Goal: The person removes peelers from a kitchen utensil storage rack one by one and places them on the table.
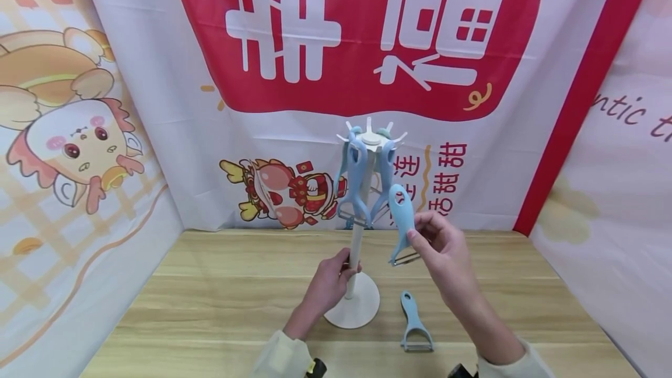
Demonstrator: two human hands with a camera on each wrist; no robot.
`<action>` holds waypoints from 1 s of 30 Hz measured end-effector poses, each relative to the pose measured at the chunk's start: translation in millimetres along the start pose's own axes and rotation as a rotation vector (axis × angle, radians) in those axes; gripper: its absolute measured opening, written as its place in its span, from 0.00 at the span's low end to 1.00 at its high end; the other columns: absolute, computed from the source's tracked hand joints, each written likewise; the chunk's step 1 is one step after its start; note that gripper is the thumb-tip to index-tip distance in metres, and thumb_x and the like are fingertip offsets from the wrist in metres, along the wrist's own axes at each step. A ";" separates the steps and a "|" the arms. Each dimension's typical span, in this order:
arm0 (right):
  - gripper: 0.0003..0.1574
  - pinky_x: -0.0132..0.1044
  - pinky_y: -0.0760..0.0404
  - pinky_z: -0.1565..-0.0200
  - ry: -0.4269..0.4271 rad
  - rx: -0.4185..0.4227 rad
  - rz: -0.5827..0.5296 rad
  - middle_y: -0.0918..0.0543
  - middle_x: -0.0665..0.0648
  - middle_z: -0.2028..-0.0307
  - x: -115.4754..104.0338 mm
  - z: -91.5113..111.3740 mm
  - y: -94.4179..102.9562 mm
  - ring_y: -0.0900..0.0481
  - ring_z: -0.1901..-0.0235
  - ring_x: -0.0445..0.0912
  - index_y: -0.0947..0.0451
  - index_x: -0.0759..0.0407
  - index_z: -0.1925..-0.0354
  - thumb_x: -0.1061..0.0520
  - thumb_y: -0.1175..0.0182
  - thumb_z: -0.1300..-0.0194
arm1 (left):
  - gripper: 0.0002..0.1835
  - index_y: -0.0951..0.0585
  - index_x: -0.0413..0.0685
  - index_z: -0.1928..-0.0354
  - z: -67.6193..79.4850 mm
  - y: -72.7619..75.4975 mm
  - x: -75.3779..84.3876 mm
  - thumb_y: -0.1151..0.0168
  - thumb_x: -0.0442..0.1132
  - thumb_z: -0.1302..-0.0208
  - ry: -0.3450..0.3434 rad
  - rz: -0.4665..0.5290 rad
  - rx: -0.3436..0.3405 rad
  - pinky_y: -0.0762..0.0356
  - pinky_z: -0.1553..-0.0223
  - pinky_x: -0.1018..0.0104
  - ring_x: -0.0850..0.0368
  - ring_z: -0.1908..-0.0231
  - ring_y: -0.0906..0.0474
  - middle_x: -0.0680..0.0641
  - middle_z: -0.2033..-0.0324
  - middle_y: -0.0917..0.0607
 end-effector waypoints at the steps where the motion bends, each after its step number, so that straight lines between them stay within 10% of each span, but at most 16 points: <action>1: 0.09 0.27 0.18 0.61 -0.010 0.002 0.007 0.22 0.52 0.63 2.1 0.4 0.5 0.24 0.64 0.41 0.28 0.70 0.53 0.65 0.44 0.29 | 0.09 0.23 0.51 0.49 -0.3 -0.4 -0.4 0.45 0.33 0.27 0.001 0.001 -0.001 0.18 0.43 0.49 0.54 0.50 0.16 0.51 0.58 0.14; 30: 0.12 0.27 0.18 0.60 -0.163 0.027 0.025 0.21 0.48 0.63 43.7 13.9 13.4 0.23 0.63 0.41 0.28 0.69 0.51 0.63 0.43 0.28 | 0.08 0.23 0.46 0.50 -1.0 -0.7 0.9 0.44 0.33 0.27 -0.025 -0.012 0.004 0.17 0.44 0.50 0.53 0.51 0.16 0.50 0.58 0.14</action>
Point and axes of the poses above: each hand's wrist, its own z-axis away from the middle knuckle, its own y-axis out of the back of the hand, x = y × z, the point moved 8 cm from there along -z, towards the middle knuckle
